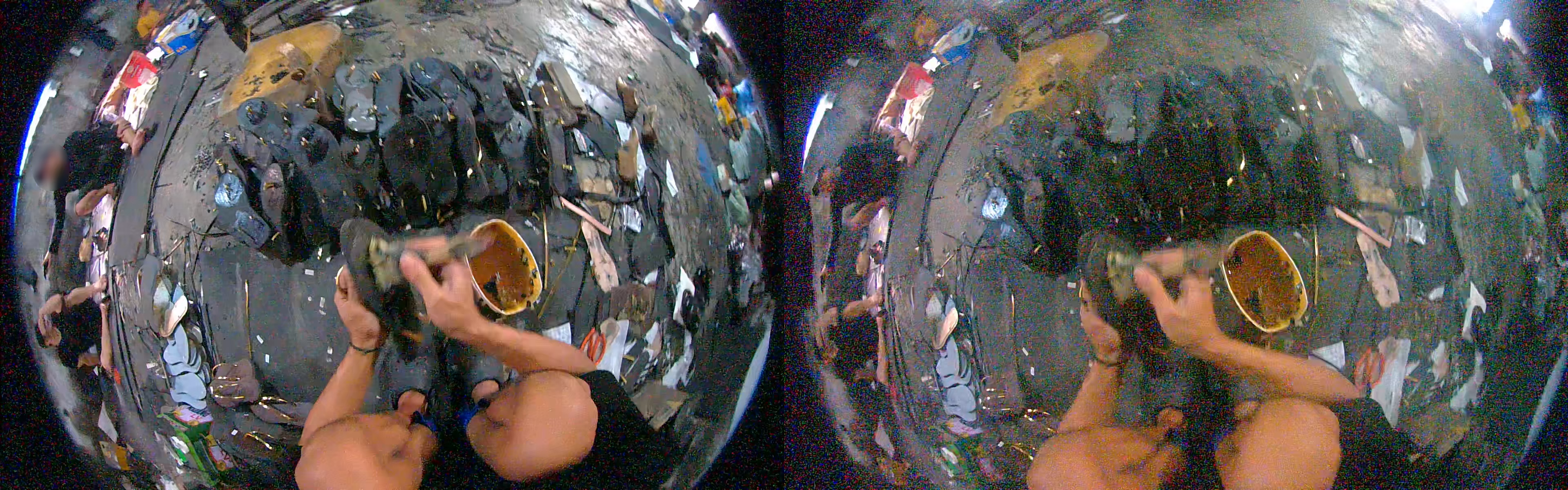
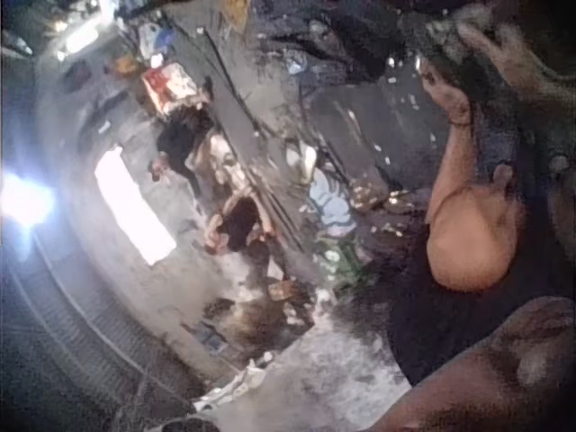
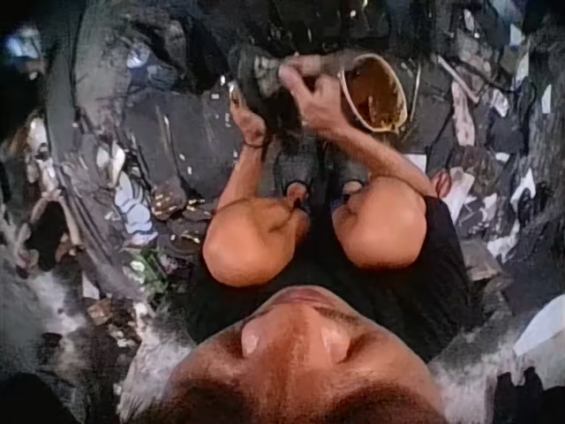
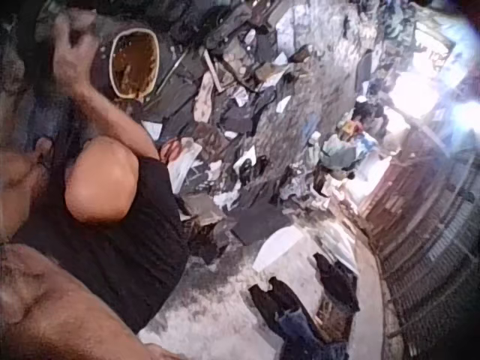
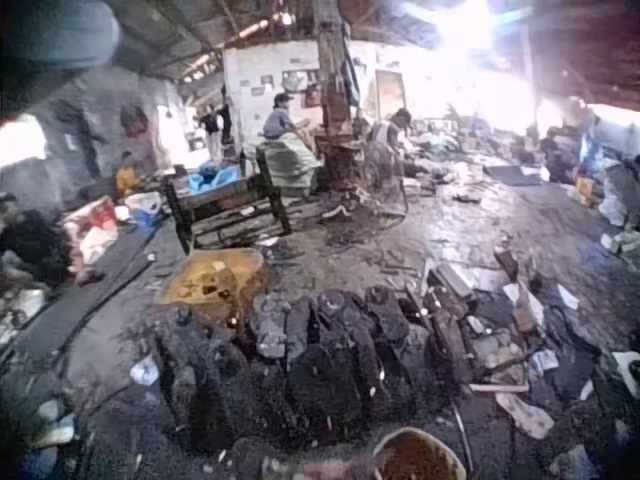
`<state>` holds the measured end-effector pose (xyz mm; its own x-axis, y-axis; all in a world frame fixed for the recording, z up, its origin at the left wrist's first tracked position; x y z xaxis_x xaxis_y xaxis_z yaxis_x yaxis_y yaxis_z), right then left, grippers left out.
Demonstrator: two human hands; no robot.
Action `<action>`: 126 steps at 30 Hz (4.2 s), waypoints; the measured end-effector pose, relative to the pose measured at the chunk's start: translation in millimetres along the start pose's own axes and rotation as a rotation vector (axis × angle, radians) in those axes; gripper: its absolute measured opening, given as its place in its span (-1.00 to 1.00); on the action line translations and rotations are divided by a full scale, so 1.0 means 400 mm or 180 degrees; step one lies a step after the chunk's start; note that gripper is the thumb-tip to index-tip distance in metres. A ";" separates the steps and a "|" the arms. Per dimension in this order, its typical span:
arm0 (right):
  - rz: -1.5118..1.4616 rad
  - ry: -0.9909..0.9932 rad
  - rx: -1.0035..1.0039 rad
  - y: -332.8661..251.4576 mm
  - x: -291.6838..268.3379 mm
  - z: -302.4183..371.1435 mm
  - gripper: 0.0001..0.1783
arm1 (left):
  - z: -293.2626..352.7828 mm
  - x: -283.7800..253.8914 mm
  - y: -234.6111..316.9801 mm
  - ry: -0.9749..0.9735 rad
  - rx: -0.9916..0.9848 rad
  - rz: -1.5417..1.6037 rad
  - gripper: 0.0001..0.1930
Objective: The person sits on the floor and repeatedly applies a brown substance from a container onto the soles of black shoes using a small tool. The person handles multiple shoes one at a time, turning them over to coat the soles.
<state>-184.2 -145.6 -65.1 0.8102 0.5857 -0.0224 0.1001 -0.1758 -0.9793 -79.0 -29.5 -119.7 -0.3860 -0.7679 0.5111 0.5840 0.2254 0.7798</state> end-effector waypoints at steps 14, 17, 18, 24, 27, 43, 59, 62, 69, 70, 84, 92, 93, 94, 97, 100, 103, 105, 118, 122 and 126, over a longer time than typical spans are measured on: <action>-0.1374 0.0067 0.1546 0.027 -0.049 -0.052 -0.75 | 0.154 -0.047 0.016 -0.0514 -0.2141 0.0481 -0.33; -0.0113 -0.0827 0.0111 -0.032 0.042 -0.016 -0.71 | 0.016 0.027 0.068 -0.0298 -0.1522 0.0573 -0.34; 0.0213 -0.0977 -0.0477 -0.090 0.041 0.009 -0.73 | -0.009 0.043 0.094 -0.0114 -0.1273 0.0651 -0.34; 0.0061 -0.0263 0.0094 0.006 -0.059 -0.112 -0.74 | -0.053 0.070 0.071 -0.0026 -0.0860 0.0687 -0.26; -0.0166 -0.1993 -0.0048 -0.116 0.077 0.004 -0.72 | -0.052 -0.007 -0.018 -0.1045 -0.2446 0.1056 -0.13; 0.0511 -0.1094 -0.0576 -0.069 0.023 -0.003 -0.67 | -0.111 -0.041 -0.032 -0.0055 -0.1147 0.0151 -0.38; 0.1310 0.0546 0.0226 -0.004 -0.387 0.054 -0.75 | -0.362 0.069 0.141 -0.0075 -0.0936 0.1518 -0.51; 0.1595 0.0477 0.0149 0.091 -0.473 0.085 -0.71 | -0.089 -0.160 -0.026 -0.0268 -0.0902 0.0356 -0.55; 0.2334 -0.0234 0.0013 0.154 -0.515 0.115 -0.68 | 0.442 -0.487 -0.033 0.1691 -0.0588 -0.1156 -0.56; 0.2374 -0.0355 -0.0010 0.146 -0.476 0.102 -0.67 | 0.484 -0.524 0.003 0.1928 -0.0448 -0.1533 -0.59; 0.2751 -0.0650 -0.0085 0.130 -0.593 0.159 -0.61 | 0.219 -1.075 0.346 0.5066 0.0089 -0.2632 -0.15; 0.3313 -0.0011 -0.0152 0.050 -0.584 0.210 -0.62 | 0.136 -1.337 0.309 0.5304 -0.1008 -0.2175 -0.23; 0.3111 -0.0212 -0.0050 0.089 -0.526 0.209 -0.62 | 0.299 -1.479 0.390 0.5631 -0.1068 -0.2211 -0.25; 0.2978 -0.0335 0.0048 0.122 -0.488 0.214 -0.62 | 0.410 -1.545 0.451 0.5831 -0.1142 -0.2243 -0.28; 0.3409 0.0068 0.0043 0.046 -0.578 0.214 -0.62 | 0.192 -1.242 0.316 0.4371 0.0135 -0.1583 -0.56; 0.3124 -0.0204 -0.0205 0.085 -0.580 0.165 -0.63 | 0.289 -0.903 0.344 0.3115 0.0664 -0.1595 -0.71; 0.2625 -0.0325 -0.0381 0.043 -0.390 0.105 -0.67 | 0.343 -0.630 0.310 0.2384 0.1083 -0.3158 -0.74; 0.3635 -0.0622 -0.0894 0.154 -0.448 0.072 -0.56 | 0.294 -0.468 0.206 0.1650 0.1135 -0.3407 -0.71; 0.3743 -0.1478 0.1465 0.018 -0.513 0.205 -0.66 | 0.042 -0.357 0.009 -0.1684 0.0732 -0.5107 -0.49; 0.3050 -0.0410 -0.0194 0.175 -0.670 0.263 -0.62 | -0.043 -0.386 -0.054 -0.2245 0.1447 -0.5428 -0.45; 0.3449 -0.1669 0.1085 0.269 -0.702 0.278 -0.65 | -0.073 -0.340 -0.014 -0.3015 0.1518 -0.5972 -0.55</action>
<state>-465.3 -240.9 -186.6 0.0470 0.5259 -0.8493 -0.6918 -0.5962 -0.4075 -8.9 56.1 -204.2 -0.3769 0.2082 -0.9025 -0.9249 -0.0320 0.3788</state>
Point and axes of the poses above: each hand's wrist, its own z-axis away from the middle knuckle, its own x-axis out of the palm, y = z × x, the point moved 4 cm from there along -z, towards the middle knuckle, and after that the axes turned 11 degrees about -x, right-handed, at the moved point
